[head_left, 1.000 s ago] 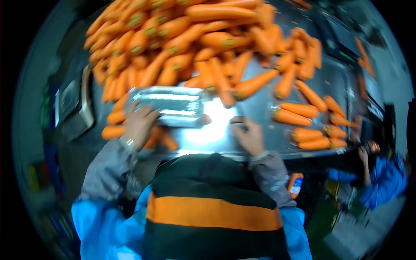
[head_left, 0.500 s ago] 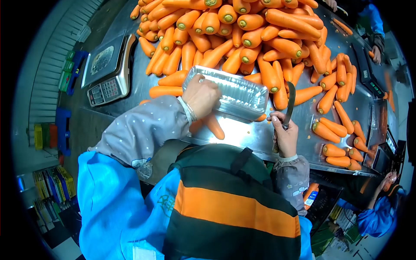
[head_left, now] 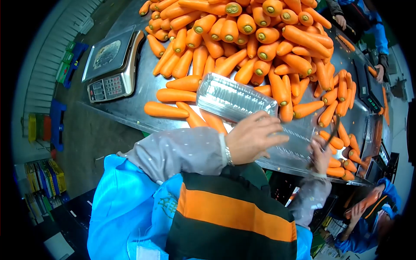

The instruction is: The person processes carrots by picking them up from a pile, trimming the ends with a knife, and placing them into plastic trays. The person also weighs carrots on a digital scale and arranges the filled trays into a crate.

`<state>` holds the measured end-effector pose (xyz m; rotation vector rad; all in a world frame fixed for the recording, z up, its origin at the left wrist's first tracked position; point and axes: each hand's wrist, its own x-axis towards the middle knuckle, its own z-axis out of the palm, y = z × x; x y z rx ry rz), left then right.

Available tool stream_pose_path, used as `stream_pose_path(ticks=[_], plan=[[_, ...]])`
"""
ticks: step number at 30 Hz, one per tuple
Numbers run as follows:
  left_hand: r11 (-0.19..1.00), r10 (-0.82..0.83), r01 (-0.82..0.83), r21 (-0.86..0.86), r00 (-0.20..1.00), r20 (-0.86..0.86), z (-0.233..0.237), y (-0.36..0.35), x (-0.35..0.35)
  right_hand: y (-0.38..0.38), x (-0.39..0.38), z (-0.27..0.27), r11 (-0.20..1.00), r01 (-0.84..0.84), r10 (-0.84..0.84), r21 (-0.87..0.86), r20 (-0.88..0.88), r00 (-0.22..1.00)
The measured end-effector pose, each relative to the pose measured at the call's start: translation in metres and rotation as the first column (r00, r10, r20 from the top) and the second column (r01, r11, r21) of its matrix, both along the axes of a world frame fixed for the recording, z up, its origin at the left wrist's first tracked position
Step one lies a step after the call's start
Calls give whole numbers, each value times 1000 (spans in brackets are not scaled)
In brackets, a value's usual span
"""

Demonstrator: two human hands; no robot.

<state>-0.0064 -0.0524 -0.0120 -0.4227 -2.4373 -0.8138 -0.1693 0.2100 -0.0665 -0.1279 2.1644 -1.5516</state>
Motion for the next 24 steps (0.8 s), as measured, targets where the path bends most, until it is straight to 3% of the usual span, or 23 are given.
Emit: stream_pose_path(ticks=[3,4,6,8,10,12,14,16,17,18,19,20,22,23,24], plan=[[970,227,-234,67,969,98,-7,-62,0,61,-23,-23,999,7,-6,32,-44,999],[928,323,-357,103,912,251,-6,-88,-3,75,-29,-47,999,33,-32,26,-69,997],[795,564,-607,-6,734,379,-25,-134,-20,92,-32,-71,984,-21,42,176,-116,992],[740,632,-628,-241,527,569,-26,-162,-43,81,-17,-64,867,109,74,486,-343,936],[748,594,-582,-319,374,712,-40,-172,-71,77,-8,-67,839,345,-114,421,-483,868],[751,588,-553,-361,309,748,-54,-168,-91,77,-7,-75,906,349,-222,241,-431,875],[785,521,-500,-365,216,826,-61,-176,-106,62,1,-67,914,256,-33,314,-571,820],[829,507,-397,-393,238,828,-39,-177,-100,41,17,-55,920,263,-77,291,-522,849],[751,647,-408,-520,296,703,-52,-182,-101,36,21,-56,932,257,-92,256,-518,850],[615,784,-421,-666,417,460,-52,-183,-92,34,24,-59,943,250,-107,221,-510,853],[584,789,-372,-721,468,397,-38,-188,-83,34,27,-61,939,240,-78,246,-529,845],[624,762,-411,-664,510,400,-34,-196,-71,33,30,-61,940,251,-95,230,-532,842],[675,738,-513,-531,446,507,-6,-194,-41,13,43,-41,940,275,-131,200,-533,836],[705,709,-592,-390,573,412,-8,-193,-22,0,51,-26,932,282,-135,229,-503,854],[727,677,-594,-343,537,504,18,-174,-9,-16,58,-14,951,244,-110,189,-532,839]])
